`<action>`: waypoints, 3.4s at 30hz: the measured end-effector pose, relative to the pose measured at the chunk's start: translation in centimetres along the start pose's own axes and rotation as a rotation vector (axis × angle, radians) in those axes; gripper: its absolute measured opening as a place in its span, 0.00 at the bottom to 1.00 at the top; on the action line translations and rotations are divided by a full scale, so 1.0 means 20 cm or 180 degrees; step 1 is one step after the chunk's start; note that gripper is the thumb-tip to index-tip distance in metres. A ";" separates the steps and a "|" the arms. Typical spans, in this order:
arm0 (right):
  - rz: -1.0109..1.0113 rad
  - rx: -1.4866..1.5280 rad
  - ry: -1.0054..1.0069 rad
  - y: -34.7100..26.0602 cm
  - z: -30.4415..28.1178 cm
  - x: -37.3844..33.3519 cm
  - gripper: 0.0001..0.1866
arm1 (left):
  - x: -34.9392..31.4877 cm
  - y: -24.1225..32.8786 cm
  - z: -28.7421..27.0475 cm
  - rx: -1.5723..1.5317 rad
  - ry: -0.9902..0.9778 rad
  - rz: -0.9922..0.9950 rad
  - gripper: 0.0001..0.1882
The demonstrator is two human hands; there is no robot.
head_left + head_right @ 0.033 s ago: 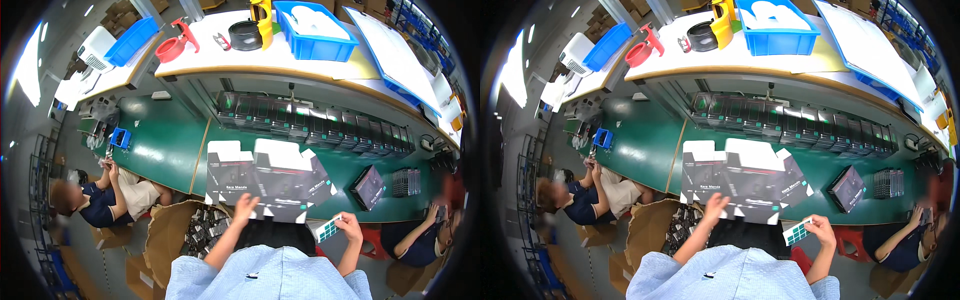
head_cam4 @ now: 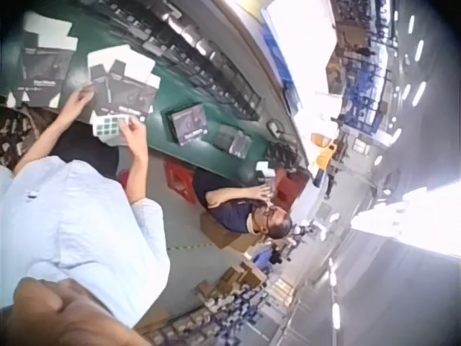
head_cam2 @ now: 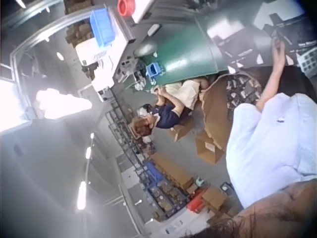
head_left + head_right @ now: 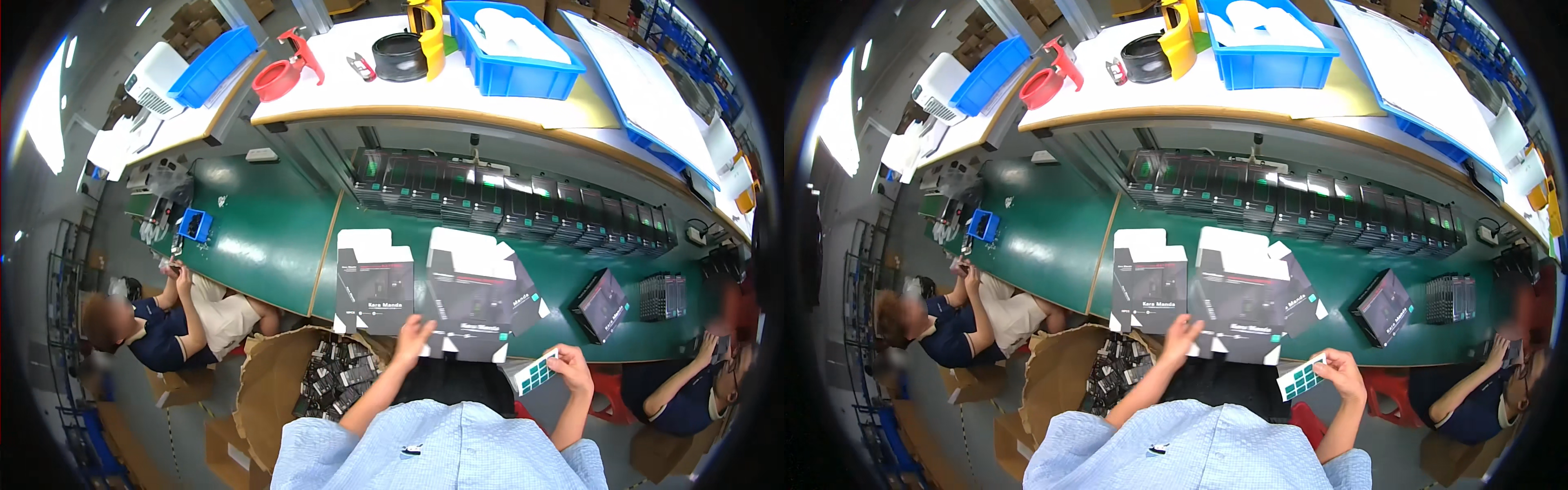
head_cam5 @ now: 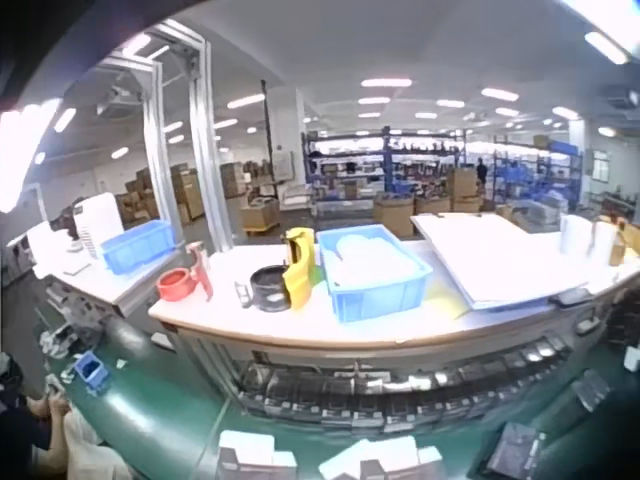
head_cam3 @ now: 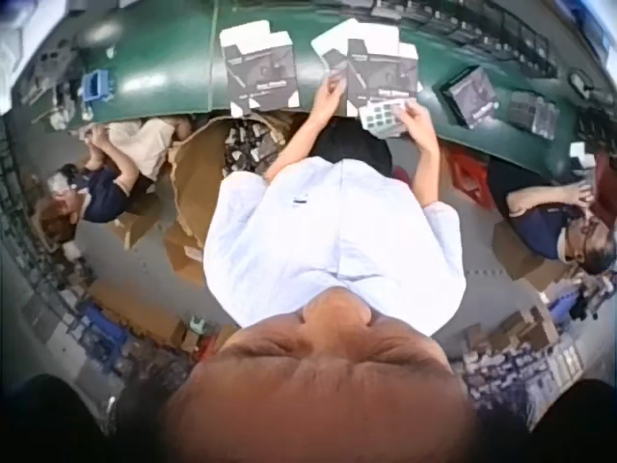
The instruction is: The person applies green stickers to the front of black product boxes labeled 'Kara Manda' on a green assembly table. They peel stickers from a sheet, place them on the boxes, and stack the finished items. The person briefly walks to a nearby cardboard box to retrieve a new stack of boxes before returning to the table to continue labeling.
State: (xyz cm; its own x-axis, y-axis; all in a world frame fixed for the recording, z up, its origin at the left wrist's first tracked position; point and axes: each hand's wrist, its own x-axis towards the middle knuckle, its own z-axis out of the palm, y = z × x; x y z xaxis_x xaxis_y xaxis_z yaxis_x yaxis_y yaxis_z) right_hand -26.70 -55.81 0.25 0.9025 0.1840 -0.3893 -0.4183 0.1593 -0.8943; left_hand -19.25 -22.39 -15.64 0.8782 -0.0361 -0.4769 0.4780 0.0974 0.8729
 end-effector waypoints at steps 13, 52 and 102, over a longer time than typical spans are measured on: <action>-0.0377 -0.0549 0.0644 0.19 0.38 0.36 0.08 | -0.24 0.61 0.29 0.1762 -0.1112 0.1851 0.12; 0.0017 -0.0458 0.1510 0.71 0.33 0.46 0.10 | 0.38 0.11 -0.47 0.3127 -0.0724 0.1364 0.05; 0.0150 -0.0322 0.1419 0.70 0.43 0.41 0.12 | 0.51 0.08 -0.42 0.3526 -0.0904 0.0960 0.06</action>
State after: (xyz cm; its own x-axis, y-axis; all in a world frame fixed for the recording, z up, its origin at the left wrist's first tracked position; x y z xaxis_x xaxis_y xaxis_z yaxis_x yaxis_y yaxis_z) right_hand -26.12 -43.76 -13.58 0.8479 -0.2501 -0.4674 -0.4679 0.0613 -0.8817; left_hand -9.60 -14.29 -20.01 0.8628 -0.3927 -0.3184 -0.1196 -0.7705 0.6261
